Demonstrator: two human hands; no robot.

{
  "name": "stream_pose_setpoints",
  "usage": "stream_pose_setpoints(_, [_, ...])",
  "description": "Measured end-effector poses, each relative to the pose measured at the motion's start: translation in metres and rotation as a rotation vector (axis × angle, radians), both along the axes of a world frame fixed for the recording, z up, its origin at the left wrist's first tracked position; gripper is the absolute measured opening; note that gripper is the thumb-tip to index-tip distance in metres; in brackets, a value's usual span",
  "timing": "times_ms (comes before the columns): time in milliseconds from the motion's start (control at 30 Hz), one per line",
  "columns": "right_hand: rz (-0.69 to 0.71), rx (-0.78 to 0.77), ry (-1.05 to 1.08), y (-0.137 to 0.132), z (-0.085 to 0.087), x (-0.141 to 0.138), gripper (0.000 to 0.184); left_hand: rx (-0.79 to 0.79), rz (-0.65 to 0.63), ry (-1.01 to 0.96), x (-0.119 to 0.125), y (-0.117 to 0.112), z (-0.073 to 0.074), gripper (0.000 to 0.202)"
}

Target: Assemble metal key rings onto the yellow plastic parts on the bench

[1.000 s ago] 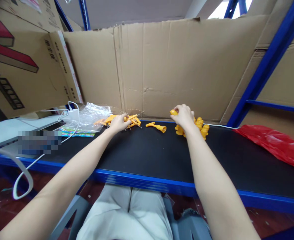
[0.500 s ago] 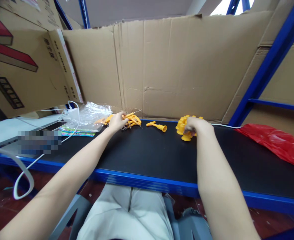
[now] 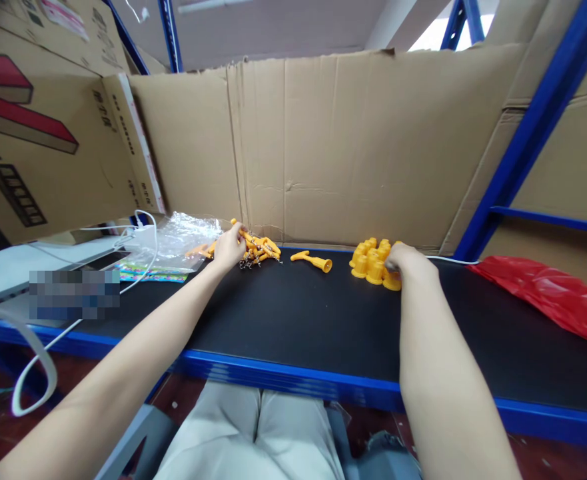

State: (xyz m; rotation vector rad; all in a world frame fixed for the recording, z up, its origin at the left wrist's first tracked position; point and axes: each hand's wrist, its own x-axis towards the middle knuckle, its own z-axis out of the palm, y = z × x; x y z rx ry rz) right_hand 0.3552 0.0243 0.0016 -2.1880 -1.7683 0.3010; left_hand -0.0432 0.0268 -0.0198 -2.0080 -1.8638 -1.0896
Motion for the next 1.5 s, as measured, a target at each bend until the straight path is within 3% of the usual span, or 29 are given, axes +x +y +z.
stream_pose_setpoints(67, [-0.196, -0.039, -0.147, -0.008, 0.013, -0.013, 0.016, -0.017, -0.014, 0.038, 0.0, 0.006, 0.001, 0.033])
stream_pose_setpoints(133, [-0.252, 0.065, -0.23, -0.019, 0.024, -0.033, 0.019, -0.04, -0.042, 0.095, 0.001, 0.013, 0.0, 0.033])
stream_pose_setpoints(200, [-0.175, 0.214, -0.276, -0.026, 0.028, -0.06, 0.025, -0.062, -0.088, 0.171, 0.003, 0.021, -0.001, 0.034])
stream_pose_setpoints(300, [0.072, 0.335, -0.329, -0.025, 0.015, -0.098, 0.029, -0.114, -0.144, 0.285, 0.006, 0.033, -0.004, 0.035])
stream_pose_setpoints(367, [0.196, 0.326, -0.407, -0.019, 0.0, -0.116, 0.034, -0.169, -0.135, 0.308, 0.009, 0.039, -0.007, 0.032])
stream_pose_setpoints(467, [0.269, 0.199, -0.466, -0.012, -0.021, -0.131, 0.042, -0.226, -0.082, 0.259, 0.015, 0.044, -0.012, 0.03])
stream_pose_setpoints(600, [0.273, 0.069, -0.471, -0.009, -0.031, -0.135, 0.038, -0.167, 0.002, 0.241, 0.026, 0.044, -0.021, 0.033])
stream_pose_setpoints(767, [0.28, 0.081, -0.463, -0.01, -0.029, -0.133, 0.034, -0.073, 0.084, 0.189, 0.037, 0.041, -0.033, 0.05])
stream_pose_setpoints(1033, [0.199, 0.284, -0.454, -0.02, -0.009, -0.125, 0.023, -0.004, -0.03, 0.338, 0.033, 0.036, -0.032, 0.064])
stream_pose_setpoints(1133, [0.174, 0.365, -0.423, -0.022, -0.004, -0.124, 0.021, -0.026, -0.103, 0.415, 0.029, 0.037, -0.028, 0.058])
stream_pose_setpoints(1333, [0.223, 0.399, -0.405, -0.02, -0.007, -0.124, 0.018, -0.188, 0.048, 0.309, 0.024, 0.042, -0.023, 0.052])
stream_pose_setpoints(1500, [0.264, 0.439, -0.4, -0.017, -0.011, -0.122, 0.019, -0.284, 0.019, 0.265, 0.022, 0.04, -0.025, 0.056])
